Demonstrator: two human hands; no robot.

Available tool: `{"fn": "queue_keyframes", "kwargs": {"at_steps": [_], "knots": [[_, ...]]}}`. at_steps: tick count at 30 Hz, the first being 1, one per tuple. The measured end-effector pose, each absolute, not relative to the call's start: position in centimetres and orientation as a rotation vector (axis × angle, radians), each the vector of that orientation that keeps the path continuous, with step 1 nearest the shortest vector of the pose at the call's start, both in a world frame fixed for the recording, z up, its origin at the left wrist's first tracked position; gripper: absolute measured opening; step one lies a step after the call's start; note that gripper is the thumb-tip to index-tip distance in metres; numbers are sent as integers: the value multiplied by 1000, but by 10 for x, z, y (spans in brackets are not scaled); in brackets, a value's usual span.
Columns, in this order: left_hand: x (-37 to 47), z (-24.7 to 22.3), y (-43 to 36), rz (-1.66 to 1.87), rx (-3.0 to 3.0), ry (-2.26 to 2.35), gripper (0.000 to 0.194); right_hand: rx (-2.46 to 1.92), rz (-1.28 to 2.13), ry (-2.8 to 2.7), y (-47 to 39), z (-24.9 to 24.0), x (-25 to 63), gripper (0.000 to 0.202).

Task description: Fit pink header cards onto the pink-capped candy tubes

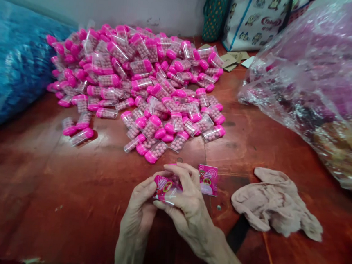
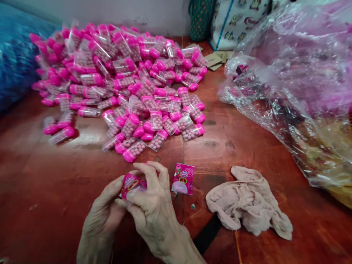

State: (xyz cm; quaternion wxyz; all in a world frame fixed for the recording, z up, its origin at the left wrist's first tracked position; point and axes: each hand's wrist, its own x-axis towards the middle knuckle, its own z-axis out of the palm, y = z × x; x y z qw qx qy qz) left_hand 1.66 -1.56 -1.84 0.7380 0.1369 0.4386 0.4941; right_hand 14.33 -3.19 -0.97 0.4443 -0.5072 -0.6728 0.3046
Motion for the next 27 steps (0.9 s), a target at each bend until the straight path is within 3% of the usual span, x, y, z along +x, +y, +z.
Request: {"fn": "queue_keyframes", "kwargs": {"at_steps": [5, 10, 21, 27], "knots": [[19, -18, -23, 1083, 404, 954, 30, -1235, 804, -1512, -31, -7, 142, 12], [17, -21, -19, 1153, 464, 1057, 13, -1303, 792, -1489, -29, -10, 144, 7], [21, -18, -9, 1241, 219, 1110, 9, -1357, 639, -1514, -33, -11, 144, 7], [5, -18, -2, 1417, 184, 1162, 4, -1756, 432, -1436, -38, -33, 164, 38]]}}
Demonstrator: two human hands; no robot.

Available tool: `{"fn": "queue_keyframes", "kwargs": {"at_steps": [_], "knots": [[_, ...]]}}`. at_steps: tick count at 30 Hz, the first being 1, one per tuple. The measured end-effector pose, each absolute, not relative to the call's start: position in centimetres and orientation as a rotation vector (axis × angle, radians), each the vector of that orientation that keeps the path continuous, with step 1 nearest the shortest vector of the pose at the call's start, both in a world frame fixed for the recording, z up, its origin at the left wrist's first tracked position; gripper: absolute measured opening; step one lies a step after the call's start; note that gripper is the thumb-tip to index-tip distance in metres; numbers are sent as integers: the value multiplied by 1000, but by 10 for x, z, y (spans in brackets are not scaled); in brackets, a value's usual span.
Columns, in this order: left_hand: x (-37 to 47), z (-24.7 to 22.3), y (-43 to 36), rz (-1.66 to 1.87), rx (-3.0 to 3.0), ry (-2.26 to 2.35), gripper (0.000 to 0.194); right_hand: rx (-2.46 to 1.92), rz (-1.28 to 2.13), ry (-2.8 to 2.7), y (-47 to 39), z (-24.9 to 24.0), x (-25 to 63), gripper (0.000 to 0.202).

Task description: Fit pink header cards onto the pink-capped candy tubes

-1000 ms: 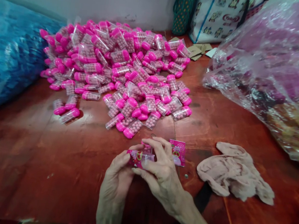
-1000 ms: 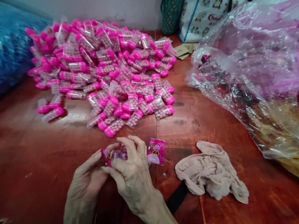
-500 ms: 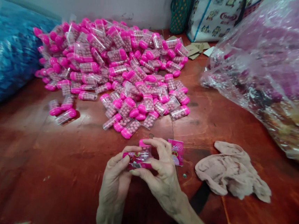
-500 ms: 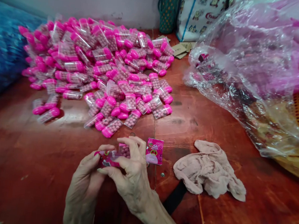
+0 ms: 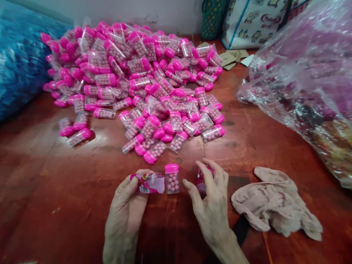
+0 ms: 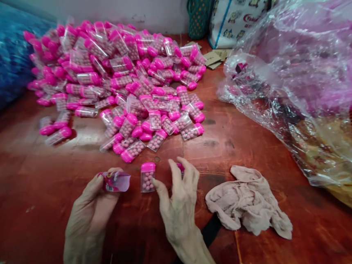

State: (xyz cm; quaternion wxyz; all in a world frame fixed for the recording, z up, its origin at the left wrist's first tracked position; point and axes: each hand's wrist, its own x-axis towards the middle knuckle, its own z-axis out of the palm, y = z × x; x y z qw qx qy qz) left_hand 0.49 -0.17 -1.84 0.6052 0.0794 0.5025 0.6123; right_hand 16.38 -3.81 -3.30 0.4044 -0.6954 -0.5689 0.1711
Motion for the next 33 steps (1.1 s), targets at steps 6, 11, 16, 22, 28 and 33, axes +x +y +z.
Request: {"fn": "queue_keyframes", "kwargs": {"at_steps": [6, 11, 16, 22, 28, 33], "knots": [[6, -19, -2, 1417, 129, 1176, 7, -2135, 252, -1634, -44, -52, 164, 41], [6, -19, -3, 1419, 124, 1181, 7, -2103, 214, -1538, -50, -50, 171, 54], [4, -20, -2, 1404, 107, 1203, 11, -2179, 209, -1576, -56, -43, 177, 47], [8, -20, -3, 1400, 125, 1211, 9, -2008, 281, -1696, -46, -28, 136, 52], [10, -18, -5, 1430, 25, 1257, 19, -2067, 358, -1757, -32, -42, 120, 39], [5, -24, -1, 1421, 45, 1269, 16, -1928, 560, -1598, -38, -40, 143, 32]]}}
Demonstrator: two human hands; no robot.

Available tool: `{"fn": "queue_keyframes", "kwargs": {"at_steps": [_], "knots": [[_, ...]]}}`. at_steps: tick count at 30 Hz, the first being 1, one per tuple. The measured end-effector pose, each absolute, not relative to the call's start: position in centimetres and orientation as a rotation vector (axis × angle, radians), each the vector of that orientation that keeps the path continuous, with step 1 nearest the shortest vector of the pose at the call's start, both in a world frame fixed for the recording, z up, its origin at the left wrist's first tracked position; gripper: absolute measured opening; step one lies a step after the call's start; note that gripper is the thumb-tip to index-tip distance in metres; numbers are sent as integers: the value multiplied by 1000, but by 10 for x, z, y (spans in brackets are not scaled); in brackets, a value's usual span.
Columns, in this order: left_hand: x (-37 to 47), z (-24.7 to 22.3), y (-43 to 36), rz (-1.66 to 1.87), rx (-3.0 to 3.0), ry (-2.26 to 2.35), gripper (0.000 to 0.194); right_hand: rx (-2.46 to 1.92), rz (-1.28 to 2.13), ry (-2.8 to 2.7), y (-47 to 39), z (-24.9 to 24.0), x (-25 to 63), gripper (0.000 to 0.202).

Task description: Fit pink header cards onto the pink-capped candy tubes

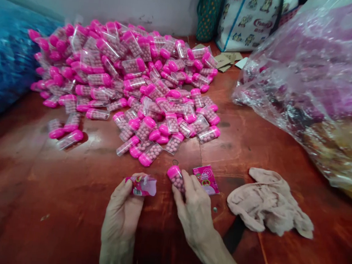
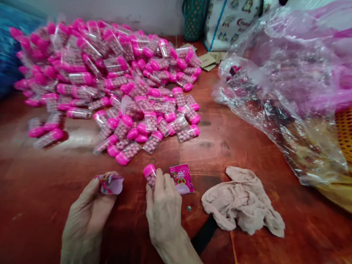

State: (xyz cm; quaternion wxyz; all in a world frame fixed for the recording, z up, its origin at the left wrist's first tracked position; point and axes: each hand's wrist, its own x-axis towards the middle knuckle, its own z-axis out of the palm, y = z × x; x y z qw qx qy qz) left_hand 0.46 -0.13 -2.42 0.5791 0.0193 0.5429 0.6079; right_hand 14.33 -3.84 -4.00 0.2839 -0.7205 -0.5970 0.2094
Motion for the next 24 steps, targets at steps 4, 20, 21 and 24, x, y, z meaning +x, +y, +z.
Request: {"fn": "queue_keyframes", "kwargs": {"at_steps": [4, 20, 21, 24], "knots": [[3, -29, -1, 1410, 140, 1218, 2, -1814, 950, -1211, -46, -19, 158, 32], [10, -25, -7, 1334, 447, 1206, 9, -1471, 1391, -1031, -47, 2, 158, 26], [10, -25, -7, 1323, 452, 1202, 10, -1468, 1450, -1018, -46, 3, 161, 28], [10, -26, -7, 1297, 473, 1169, 12, -1443, 1594, -963, -43, 5, 165, 30]]}}
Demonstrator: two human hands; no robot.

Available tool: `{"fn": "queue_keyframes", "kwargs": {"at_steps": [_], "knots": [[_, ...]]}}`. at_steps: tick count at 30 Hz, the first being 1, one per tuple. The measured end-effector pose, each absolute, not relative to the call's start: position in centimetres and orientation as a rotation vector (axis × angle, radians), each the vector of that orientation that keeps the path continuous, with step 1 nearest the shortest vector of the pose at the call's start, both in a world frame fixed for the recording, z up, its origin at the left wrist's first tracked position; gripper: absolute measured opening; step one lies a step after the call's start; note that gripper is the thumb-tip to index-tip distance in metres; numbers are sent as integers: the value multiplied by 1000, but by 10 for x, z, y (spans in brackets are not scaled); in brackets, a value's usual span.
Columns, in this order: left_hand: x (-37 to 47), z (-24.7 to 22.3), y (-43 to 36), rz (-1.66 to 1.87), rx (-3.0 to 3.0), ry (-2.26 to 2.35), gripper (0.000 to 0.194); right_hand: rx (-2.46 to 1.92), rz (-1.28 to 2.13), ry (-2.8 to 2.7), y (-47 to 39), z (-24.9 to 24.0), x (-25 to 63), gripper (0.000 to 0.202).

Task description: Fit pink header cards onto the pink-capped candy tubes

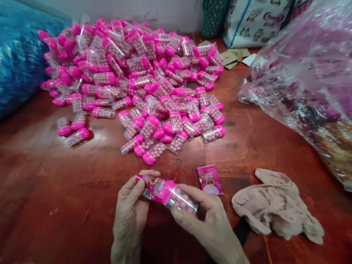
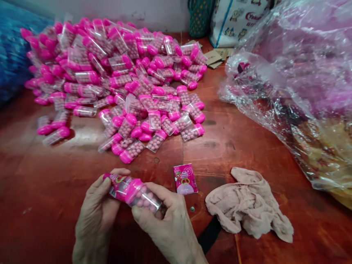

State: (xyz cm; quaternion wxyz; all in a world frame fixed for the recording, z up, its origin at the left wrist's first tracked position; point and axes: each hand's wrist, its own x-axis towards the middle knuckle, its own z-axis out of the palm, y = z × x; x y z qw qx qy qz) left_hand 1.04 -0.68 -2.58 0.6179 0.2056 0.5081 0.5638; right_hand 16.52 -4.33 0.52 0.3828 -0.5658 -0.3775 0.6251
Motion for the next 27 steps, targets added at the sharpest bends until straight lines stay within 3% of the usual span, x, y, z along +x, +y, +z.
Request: {"fn": "queue_keyframes", "kwargs": {"at_steps": [9, 27], "knots": [[7, -35, -8, 1301, 626, 1104, 14, -1263, 1810, -754, -44, -2, 170, 30], [5, -30, -17, 1304, 848, 1003, 10, -985, 1928, -380, -44, -12, 174, 20]]}}
